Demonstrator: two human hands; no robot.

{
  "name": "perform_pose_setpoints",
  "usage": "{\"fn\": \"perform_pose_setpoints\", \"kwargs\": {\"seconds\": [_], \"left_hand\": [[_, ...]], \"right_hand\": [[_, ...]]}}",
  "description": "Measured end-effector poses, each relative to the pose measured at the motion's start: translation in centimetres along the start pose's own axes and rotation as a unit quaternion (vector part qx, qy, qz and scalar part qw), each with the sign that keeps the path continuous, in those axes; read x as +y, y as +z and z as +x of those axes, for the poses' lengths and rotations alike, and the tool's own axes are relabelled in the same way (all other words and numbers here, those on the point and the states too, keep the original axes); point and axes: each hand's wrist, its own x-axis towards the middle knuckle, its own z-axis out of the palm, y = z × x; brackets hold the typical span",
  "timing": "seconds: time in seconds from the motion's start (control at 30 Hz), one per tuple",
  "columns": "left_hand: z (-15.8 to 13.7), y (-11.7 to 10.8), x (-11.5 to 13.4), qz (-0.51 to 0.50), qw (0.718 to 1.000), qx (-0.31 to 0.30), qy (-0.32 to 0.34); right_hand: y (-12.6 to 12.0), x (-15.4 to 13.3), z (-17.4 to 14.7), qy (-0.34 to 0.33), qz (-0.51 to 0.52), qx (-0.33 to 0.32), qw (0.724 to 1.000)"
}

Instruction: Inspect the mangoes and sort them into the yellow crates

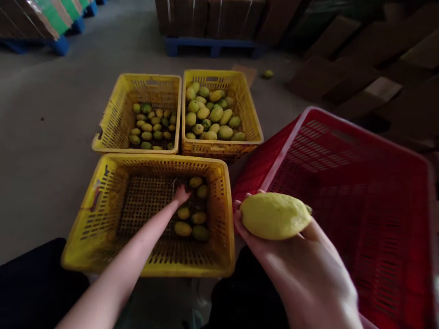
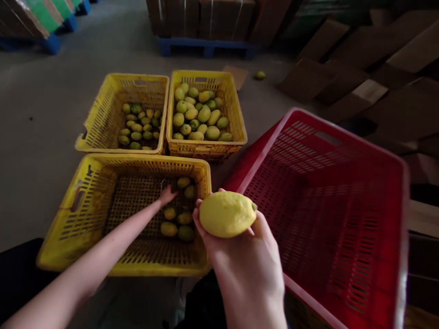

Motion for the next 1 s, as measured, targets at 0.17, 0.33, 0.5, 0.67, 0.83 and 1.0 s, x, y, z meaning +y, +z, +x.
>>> {"fn": "perform_pose_setpoints", "kwargs": {"seconds": [0.17,0.33,0.5,0.67,0.83,1.0], "left_hand": [[3.1,0.9,3.0,0.026,0.999,0.014,0.017],[2.0,1.1,3.0,0.064,0.997,0.035,0.001],[-0.4,0.3,3.1,0.091,0.992,0.092,0.006],[-0.1,1.4,4.6,-0.021,0.999,-0.044,0.014],[1.3,2.7,5.0,-0.080,0.992,-0.044,-0.091],[0.7,2.8,5.2,-0.244,0.961,-0.058,-0.116]], "right_hand": [[-1.6,-1.0,-0.2,-0.035,-0.007,0.028,0.999],[-2.1,0.1,-0.8,-0.022,-0.004,0.060,0.998],[-2.5,-0.2,-0.7,-0.009,0.017,0.052,0.998],[-1.6,0.6,-0.5,-0.020,0.024,0.008,0.999],[-1.3,1.3,-0.6,-0.015,0.026,-0.042,0.999],[-1.8,0.9,-0.6,-0.038,-0.004,-0.049,0.998]]}}
